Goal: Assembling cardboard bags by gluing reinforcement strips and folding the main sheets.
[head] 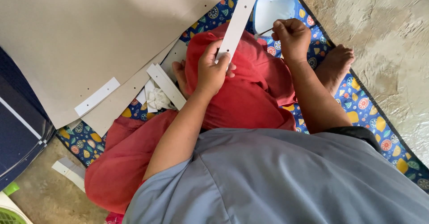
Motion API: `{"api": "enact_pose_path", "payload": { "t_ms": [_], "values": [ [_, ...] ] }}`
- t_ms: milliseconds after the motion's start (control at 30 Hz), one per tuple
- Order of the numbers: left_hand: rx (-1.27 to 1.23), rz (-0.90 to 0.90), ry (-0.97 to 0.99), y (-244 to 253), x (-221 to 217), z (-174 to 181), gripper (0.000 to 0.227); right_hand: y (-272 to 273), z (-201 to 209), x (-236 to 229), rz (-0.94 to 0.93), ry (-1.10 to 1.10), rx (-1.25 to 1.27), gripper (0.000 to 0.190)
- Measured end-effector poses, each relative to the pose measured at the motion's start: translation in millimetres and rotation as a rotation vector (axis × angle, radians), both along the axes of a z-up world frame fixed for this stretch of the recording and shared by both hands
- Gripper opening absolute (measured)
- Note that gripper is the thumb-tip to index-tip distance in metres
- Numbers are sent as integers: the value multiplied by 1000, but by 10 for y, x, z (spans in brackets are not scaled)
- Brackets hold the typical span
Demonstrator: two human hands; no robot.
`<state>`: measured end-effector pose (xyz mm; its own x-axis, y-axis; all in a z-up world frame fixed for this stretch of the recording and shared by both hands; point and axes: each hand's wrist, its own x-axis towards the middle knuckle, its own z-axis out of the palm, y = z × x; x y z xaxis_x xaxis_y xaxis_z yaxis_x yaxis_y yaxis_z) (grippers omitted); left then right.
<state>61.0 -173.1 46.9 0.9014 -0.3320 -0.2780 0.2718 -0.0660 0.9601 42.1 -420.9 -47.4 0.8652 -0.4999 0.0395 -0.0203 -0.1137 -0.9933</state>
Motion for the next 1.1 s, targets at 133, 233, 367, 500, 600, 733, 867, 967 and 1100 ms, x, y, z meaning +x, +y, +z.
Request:
{"api": "enact_pose_path", "payload": {
  "t_ms": [133, 233, 367, 500, 600, 733, 867, 967, 1100],
  "values": [
    [19, 1, -29, -3, -12, 25, 39, -97, 50, 3, -170, -69, 295, 12],
    [37, 3, -15, -3, -21, 63, 42, -146, 233, -35, -164, -246, 369, 12],
    [47, -15, -90, -18, -40, 73, 49, -52, 636, -119, -59, -434, 356, 15],
    [49, -16, -122, 0, -62, 58, 47, 187, 913, -222, 117, -487, 218, 12],
    [54, -13, -161, -6, -75, -4, 48, 356, 1070, -277, 332, -441, -47, 7],
    [19, -9, -178, 7, -80, -85, 48, 316, 1052, -156, 270, -466, -369, 9],
    [56, -36, -219, 17, -80, -66, 49, 224, 1090, -78, 185, -519, -458, 11],
    [45, -36, -222, 21, -73, -105, 50, 334, 1112, -197, 298, -499, -481, 15],
    [-3, 116, -245, -56, -90, -227, 46, 566, 1038, -290, 328, -596, -415, 6]
  ]
}}
